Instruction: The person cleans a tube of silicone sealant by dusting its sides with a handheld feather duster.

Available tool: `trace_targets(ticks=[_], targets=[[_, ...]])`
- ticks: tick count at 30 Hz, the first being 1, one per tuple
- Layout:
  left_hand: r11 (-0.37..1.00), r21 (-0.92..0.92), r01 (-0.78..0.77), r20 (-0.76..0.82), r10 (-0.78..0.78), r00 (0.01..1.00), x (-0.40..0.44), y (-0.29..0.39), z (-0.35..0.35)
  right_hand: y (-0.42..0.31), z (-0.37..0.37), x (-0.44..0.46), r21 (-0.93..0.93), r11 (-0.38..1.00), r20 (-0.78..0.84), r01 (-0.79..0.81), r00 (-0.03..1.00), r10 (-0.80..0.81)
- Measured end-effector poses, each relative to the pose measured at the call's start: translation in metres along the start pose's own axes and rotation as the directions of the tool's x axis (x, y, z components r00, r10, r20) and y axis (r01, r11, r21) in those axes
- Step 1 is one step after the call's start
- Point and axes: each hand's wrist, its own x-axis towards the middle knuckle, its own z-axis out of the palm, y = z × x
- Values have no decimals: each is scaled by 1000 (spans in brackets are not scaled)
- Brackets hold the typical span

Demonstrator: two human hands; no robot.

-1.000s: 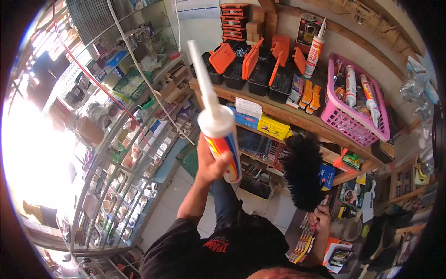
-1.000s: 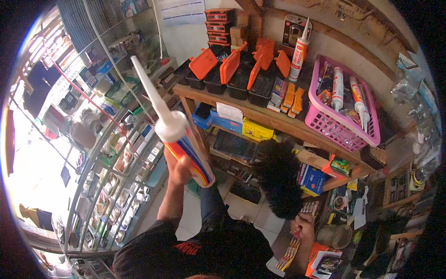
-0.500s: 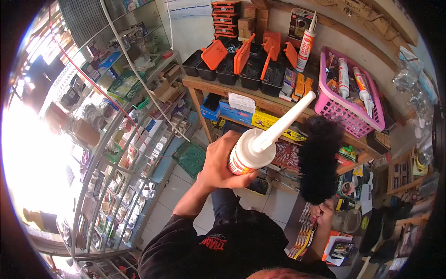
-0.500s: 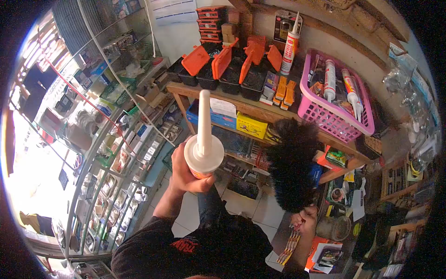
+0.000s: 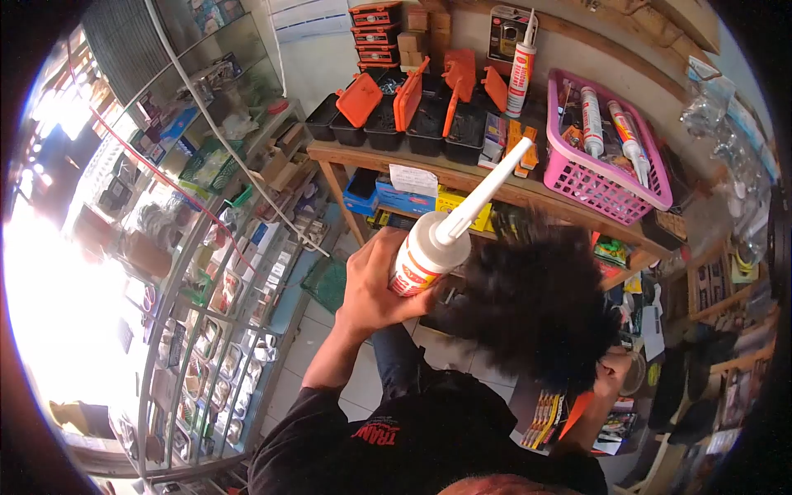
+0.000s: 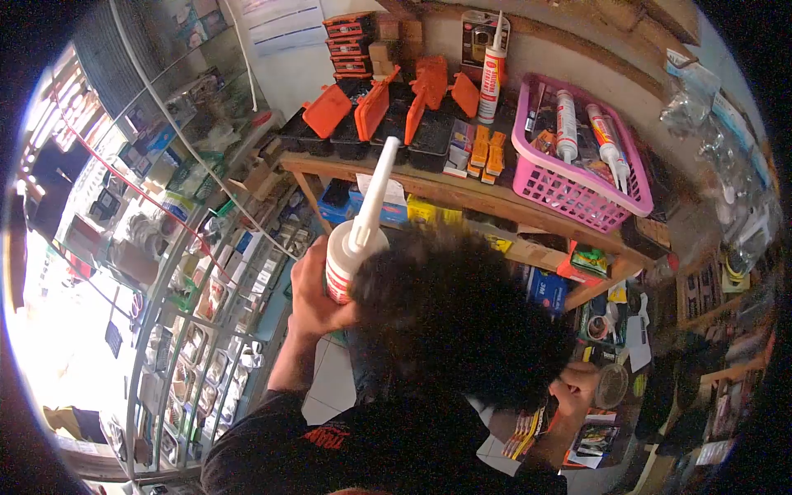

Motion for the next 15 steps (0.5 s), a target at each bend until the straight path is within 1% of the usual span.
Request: trace_targets(ticks=[2,4,5,6,8,9,11,14,15], targets=[[997,67,-45,20,43,999,-3,-3,-3,-4,4,4,-86,987,16,133,991,-132],[990,112,-87,70,80,994,-5,-3,-6,-10,22,5,-116,985,-73,126,988,-135],[983,112,-146,43,142,989,-4,-4,-6,-4,20,3,-5,983,-65,182,981,-182],[981,123,-153,37,149,988,-5,-4,-7,-12,17,7,-116,981,44,156,987,-152],[974,148,-170,21,169,985,-5,-3,-11,-39,10,20,-335,932,246,140,968,-57],[960,207,-187,29,185,982,-4,-3,-15,-43,9,20,-336,933,227,128,973,-51],[959,211,-190,36,187,982,-2,-4,-23,-47,8,16,-337,936,193,103,981,-38],[962,198,-186,72,175,982,-4,-4,-23,-46,3,14,-352,936,208,16,976,62],[963,187,-194,94,179,979,-4,-3,-21,-48,8,16,-370,929,204,14,977,66]])
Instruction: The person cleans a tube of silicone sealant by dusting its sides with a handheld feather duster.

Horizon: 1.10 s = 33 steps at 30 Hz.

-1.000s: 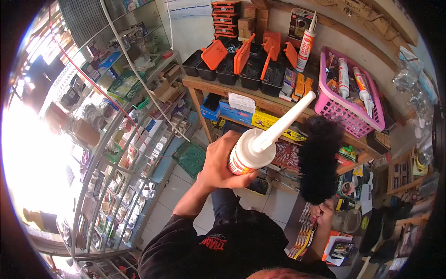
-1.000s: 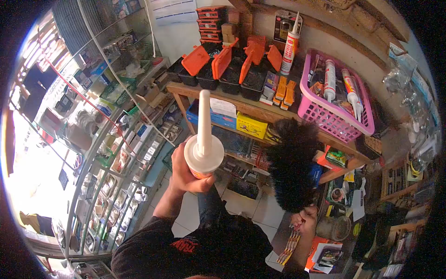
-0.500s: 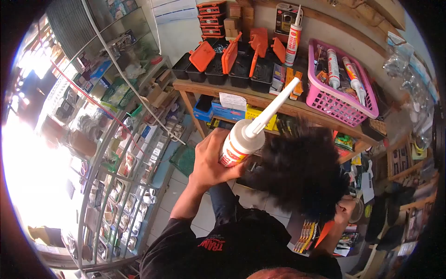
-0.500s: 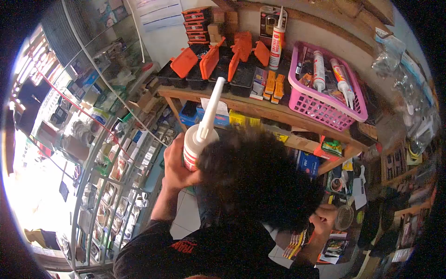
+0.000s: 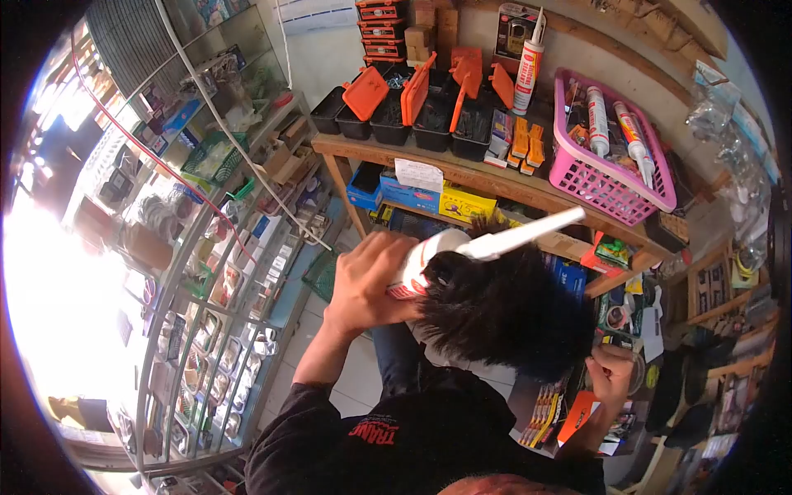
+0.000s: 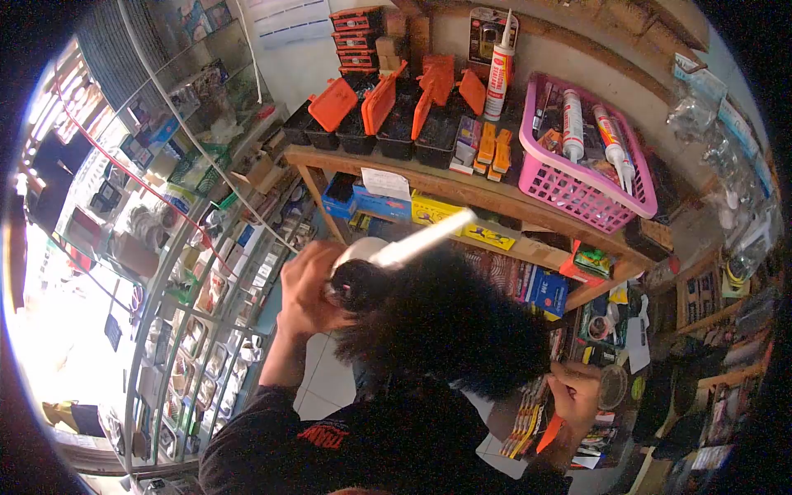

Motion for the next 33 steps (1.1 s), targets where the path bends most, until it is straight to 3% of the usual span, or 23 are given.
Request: trace_targets(ticks=[2,6,8,10,12,14,15,16,17,20,22,25,29,30,33], targets=[[1000,-1,-15,42,15,999,-3,0,5,-9,8,8,-39,999,-7,-12,1000,11],[1000,5,-7,-22,7,1000,-4,-3,1,6,12,6,69,998,-16,3,1000,-2],[997,-82,-6,-9,6,1000,-6,-4,7,9,10,7,88,995,14,57,998,-58],[993,-109,41,56,-35,998,-8,-1,9,2,14,14,90,996,76,5,997,-12],[995,-97,17,-45,-21,999,-6,-1,8,7,13,17,127,991,171,-32,985,10],[998,-59,12,-176,-22,984,-1,-4,-1,29,7,-3,155,987,-10,-40,999,42],[984,-117,136,-229,-160,960,-7,-7,-2,37,8,-10,175,984,-85,-43,995,58],[989,-75,128,-264,-144,954,-6,-8,-4,32,2,-8,54,988,-27,-143,989,144],[992,-34,124,-294,-129,947,-5,-10,-7,37,2,-11,99,955,-12,-280,959,282],[988,-107,115,-213,-136,968,-7,-12,-3,66,3,-23,123,948,4,-294,955,296],[999,-40,32,-144,-37,989,-4,-13,1,66,-1,-28,188,923,70,-335,942,328],[997,-66,37,-104,-44,994,-6,-13,14,59,3,-36,123,957,-136,-265,950,280],[990,-105,98,-69,-105,992,-2,-17,25,47,-2,-24,-265,962,95,-68,991,97],[993,-107,53,-85,-62,994,0,-19,29,39,2,-17,-217,975,108,-47,992,71],[989,-141,38,-20,-41,999,1,-17,42,-17,20,8,-19,973,81,-229,970,230]])
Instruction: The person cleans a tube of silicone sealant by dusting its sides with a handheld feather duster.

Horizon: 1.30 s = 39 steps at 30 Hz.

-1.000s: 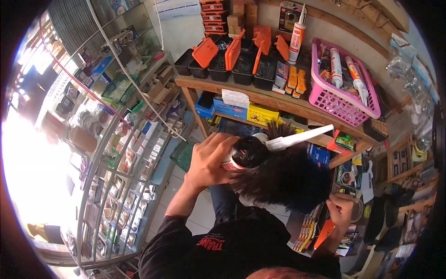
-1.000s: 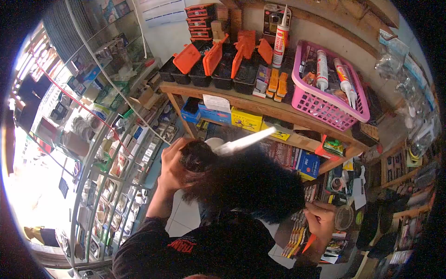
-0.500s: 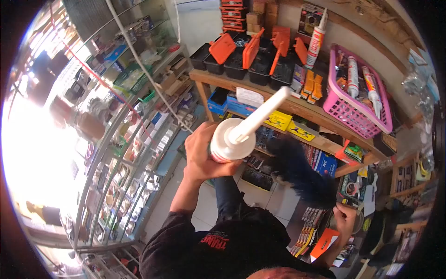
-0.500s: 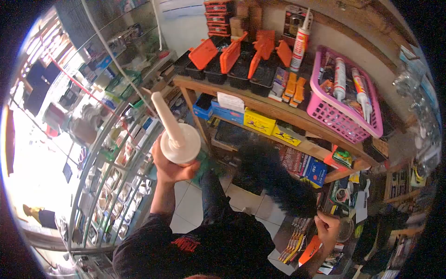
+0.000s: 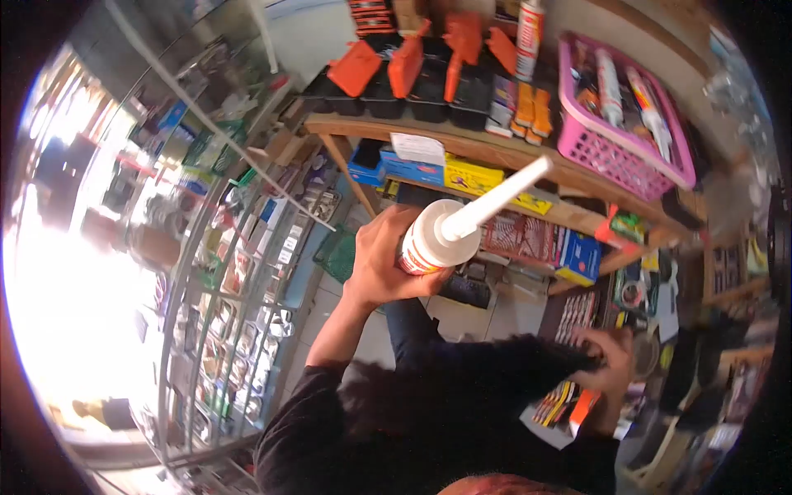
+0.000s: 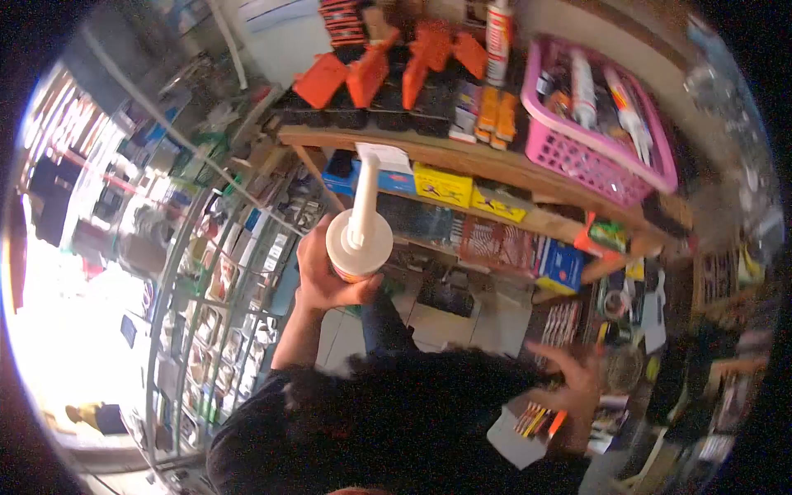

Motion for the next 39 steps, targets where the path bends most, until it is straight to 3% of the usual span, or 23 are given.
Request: trace_targets(ticks=[1,2,3,4,5,6,9,15,18,21,23,26,28,32,35,37,39], targets=[[999,-39,-6,41,8,999,1,3,6,-20,-9,9,-289,934,90,212,977,-194],[997,-81,-10,80,16,997,2,9,12,-37,-6,26,-300,852,146,430,903,-404],[992,-123,-11,115,25,993,2,15,19,-42,-9,38,-308,798,285,518,851,-442],[990,-135,-38,133,56,990,1,20,26,-58,-5,53,-383,649,247,658,750,-614],[985,-158,-66,158,91,983,2,24,31,-68,-1,67,-369,578,383,728,685,-620],[985,-143,-92,165,115,980,1,28,33,-70,7,72,-370,518,295,771,626,-722],[990,-124,-61,183,83,980,2,34,28,-84,11,86,-358,423,355,832,540,-763],[999,-47,1,153,7,988,-1,34,23,-110,19,89,-378,486,400,788,612,-683],[998,-21,-65,10,65,998,2,31,27,-108,18,90,-400,469,350,787,604,-716],[999,52,-15,70,11,998,-1,28,23,-105,8,89,-445,421,417,790,599,-684],[996,78,-36,72,30,997,-5,15,19,-98,6,90,-445,497,391,745,661,-640],[991,-50,120,55,-118,992,-2,21,12,-76,10,91,-403,585,323,704,707,-629],[997,-28,79,11,-78,997,0,14,15,-62,13,95,-325,616,262,718,694,-671],[995,87,42,-26,-40,999,-1,5,18,-42,3,97,-320,711,231,627,779,-583],[984,-30,176,-1,-177,984,2,8,18,-14,-12,101,-304,775,172,555,832,-528],[950,40,311,-10,-311,950,-2,6,21,-2,-30,104,-268,839,120,474,880,-459],[857,-66,512,-15,-514,858,-12,-7,35,0,-44,110,-253,848,-8,466,876,-483]])
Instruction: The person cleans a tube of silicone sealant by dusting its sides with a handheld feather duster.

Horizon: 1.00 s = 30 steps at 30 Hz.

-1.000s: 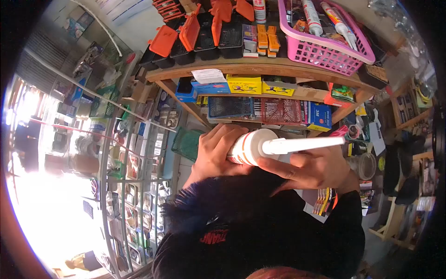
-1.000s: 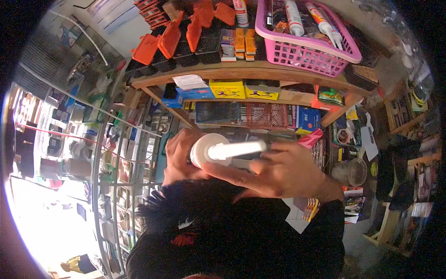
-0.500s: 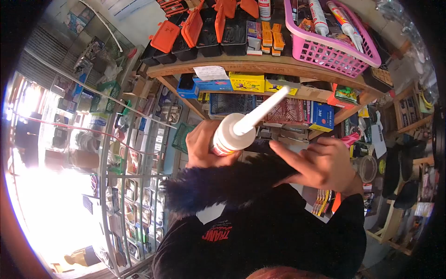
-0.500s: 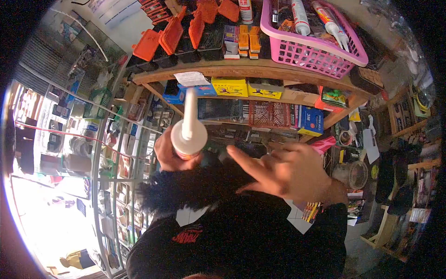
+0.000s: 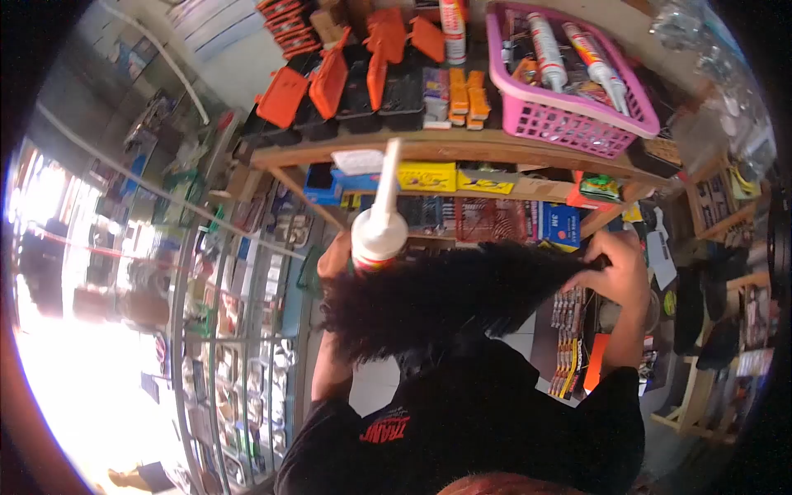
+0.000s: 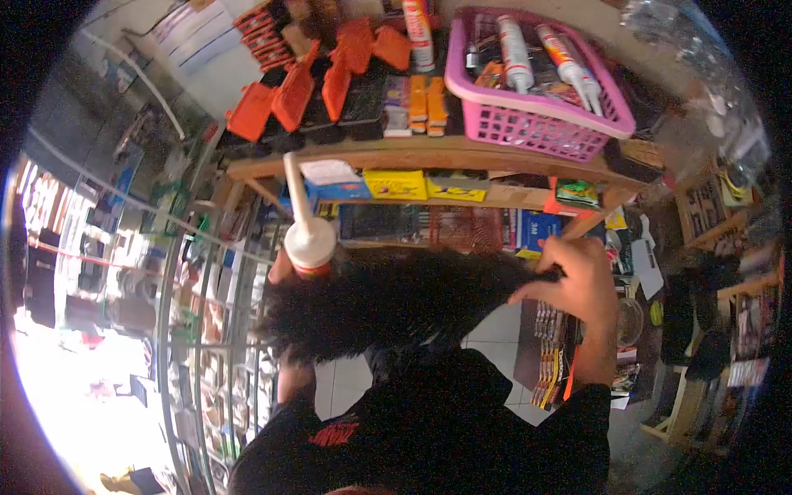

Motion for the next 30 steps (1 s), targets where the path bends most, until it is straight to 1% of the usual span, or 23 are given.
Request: trace_targets(ticks=[1,2,3,4,5,6,7,8,9,11,14,17,18,19,21,22,25,28,29,30], targets=[[991,-69,111,5,-111,994,-1,-10,7,4,-6,0,6,1000,-66,-3,998,3],[970,-133,203,4,-204,979,-4,-16,11,9,-10,-5,144,978,-82,-151,983,164],[990,-81,112,50,-108,993,-5,-24,6,20,-14,-9,221,939,-86,-265,953,289],[999,-38,14,95,-10,995,-7,-32,1,24,-18,-4,328,902,-143,-280,929,340],[978,-184,-98,42,107,993,-13,-42,2,29,-22,3,435,856,-191,-279,901,390],[979,-191,73,72,-60,996,-14,-38,3,31,-32,11,459,817,-161,-350,871,464],[975,-202,95,25,-92,995,-16,-35,7,34,-42,20,481,771,-128,-418,836,533],[974,-211,83,26,-79,997,-17,-37,9,38,-45,30,528,752,-153,-396,826,542],[973,-220,70,26,-66,997,-19,-38,12,46,-51,39,495,754,-168,-432,804,571],[955,-273,112,47,-103,994,-22,-34,16,65,-60,60,478,759,-196,-442,789,583],[937,-307,166,107,-139,985,-29,-35,21,104,-62,87,366,850,-299,-379,817,493],[937,-303,173,150,-132,980,-31,-28,24,155,-63,109,75,933,-325,-353,876,357],[939,-300,170,160,-126,979,-33,-30,26,160,-66,118,-108,886,-311,-451,862,401],[940,-297,166,169,-120,978,-35,-31,28,168,-64,125,-260,867,-296,-426,889,348],[926,-325,194,207,-130,970,-35,-29,29,183,-56,132,-540,767,-240,-347,937,254],[918,-337,210,228,-137,964,-36,-28,30,142,-60,147,-515,681,-117,-521,829,547],[894,-378,239,215,-167,962,-34,-20,36,134,-52,161,-608,610,-73,-508,801,594],[856,-418,303,293,-189,937,-32,-19,38,123,-48,164,-568,581,-197,-582,782,591],[831,-443,335,322,-202,925,-31,-18,40,114,-46,160,-624,549,-262,-557,810,524],[793,-483,371,338,-222,915,-31,-18,41,87,-43,155,-675,509,-325,-535,834,446]])
